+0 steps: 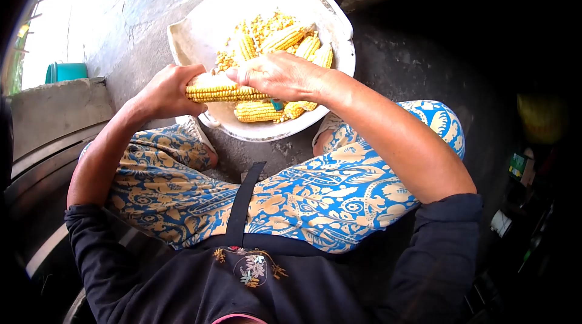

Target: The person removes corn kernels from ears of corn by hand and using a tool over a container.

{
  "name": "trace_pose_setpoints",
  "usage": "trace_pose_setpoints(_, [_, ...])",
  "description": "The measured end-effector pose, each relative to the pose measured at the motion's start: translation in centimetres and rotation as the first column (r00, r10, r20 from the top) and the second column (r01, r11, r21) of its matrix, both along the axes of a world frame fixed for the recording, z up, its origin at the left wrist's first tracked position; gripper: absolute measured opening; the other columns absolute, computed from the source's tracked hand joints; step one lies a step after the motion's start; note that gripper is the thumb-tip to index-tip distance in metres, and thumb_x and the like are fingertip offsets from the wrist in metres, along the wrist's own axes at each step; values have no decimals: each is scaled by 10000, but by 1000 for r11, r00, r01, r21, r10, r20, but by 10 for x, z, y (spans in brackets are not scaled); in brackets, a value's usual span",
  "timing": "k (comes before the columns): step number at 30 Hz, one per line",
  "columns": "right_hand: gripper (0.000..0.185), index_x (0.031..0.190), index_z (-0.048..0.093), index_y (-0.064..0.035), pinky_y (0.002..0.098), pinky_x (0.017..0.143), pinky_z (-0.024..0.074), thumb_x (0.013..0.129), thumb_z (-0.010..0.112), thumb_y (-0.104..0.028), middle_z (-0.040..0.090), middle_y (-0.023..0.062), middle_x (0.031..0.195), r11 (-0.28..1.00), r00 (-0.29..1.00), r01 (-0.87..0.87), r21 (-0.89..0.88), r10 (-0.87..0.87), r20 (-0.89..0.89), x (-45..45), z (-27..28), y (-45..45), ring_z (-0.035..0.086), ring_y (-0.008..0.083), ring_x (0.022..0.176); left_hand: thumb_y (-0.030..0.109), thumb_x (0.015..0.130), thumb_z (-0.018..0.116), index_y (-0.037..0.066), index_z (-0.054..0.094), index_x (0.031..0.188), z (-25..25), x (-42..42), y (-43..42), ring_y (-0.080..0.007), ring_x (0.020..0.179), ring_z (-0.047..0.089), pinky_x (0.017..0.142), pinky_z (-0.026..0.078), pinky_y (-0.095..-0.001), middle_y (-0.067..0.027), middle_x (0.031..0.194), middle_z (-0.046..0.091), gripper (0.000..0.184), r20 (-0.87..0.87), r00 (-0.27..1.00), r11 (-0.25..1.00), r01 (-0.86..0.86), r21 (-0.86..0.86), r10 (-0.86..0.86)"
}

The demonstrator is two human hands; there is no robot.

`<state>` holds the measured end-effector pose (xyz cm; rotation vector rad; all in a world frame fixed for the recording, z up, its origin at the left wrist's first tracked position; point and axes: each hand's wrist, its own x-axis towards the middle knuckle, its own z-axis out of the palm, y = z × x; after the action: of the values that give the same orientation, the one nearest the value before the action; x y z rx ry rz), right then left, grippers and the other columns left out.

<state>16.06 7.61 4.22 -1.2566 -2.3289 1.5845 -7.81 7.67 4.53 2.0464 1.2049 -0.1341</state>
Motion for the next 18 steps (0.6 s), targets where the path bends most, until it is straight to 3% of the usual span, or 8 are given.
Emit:
trace_pose_setpoints(1, [698,1028,604,-5,391,761,473,844,418,-653,632,223,930,997,996,-3,-82,10,87,-3,10,0,618,305,869,148,606,726,19,588,912,2,2,-1,-282,747,652,709,506,-358,-159,770,650,359,-28,1000,1000,4,20,-3])
trace_pose_setpoints(3, [760,1059,593,-21,388,769,485,791,440,-716,632,216,945,1000,1000,-25,-18,24,-3,-4,-3,-3,622,300,893,159,606,727,22,589,913,5,5,-4,-290,750,651,709,506,-363,-162,772,650,364,-56,998,999,7,38,-5])
trace_pose_setpoints(5, [772,1082,577,-9,384,785,490,797,432,-712,631,217,941,997,990,-42,65,33,137,-8,-11,-5,624,306,900,172,600,732,29,592,908,6,7,-5,-302,754,649,713,505,-371,-166,775,649,367,-63,998,999,14,41,-11])
trace_pose_setpoints(11, [570,1063,581,7,380,755,476,900,423,-515,639,205,875,998,996,-62,23,60,68,-7,-6,-13,623,299,873,179,595,736,34,595,909,9,5,-12,-314,768,648,715,507,-382,-170,778,648,373,-64,998,999,27,18,-26])
trace_pose_setpoints(13, [526,1054,614,-38,418,775,463,916,374,-485,642,217,894,996,982,72,51,-62,-178,-7,-15,-16,611,362,873,188,595,737,36,595,908,11,7,-17,-322,771,646,711,508,-386,-173,777,647,376,-73,997,998,39,47,-36])
trace_pose_setpoints(14, [474,1066,611,-43,412,787,458,936,351,-417,645,203,905,998,998,10,68,-6,-55,-3,-14,-12,607,359,882,197,595,739,38,596,908,12,8,-18,-330,773,643,708,508,-391,-175,776,646,379,-82,996,995,53,81,-47])
trace_pose_setpoints(15, [474,1066,611,-43,412,787,458,936,351,-417,645,203,905,998,999,5,69,-1,-52,-3,-10,-12,607,359,882,197,595,739,38,596,908,13,8,-18,-330,773,643,708,508,-391,-175,776,646,379,-80,996,995,49,82,-42])
trace_pose_setpoints(18, [523,1054,612,-41,414,791,459,907,390,-491,643,213,901,1000,1000,17,5,-17,-19,-6,0,-11,611,352,886,212,596,737,41,594,901,15,6,-13,-340,769,640,699,510,-398,-179,767,642,378,-68,996,993,65,97,-59])
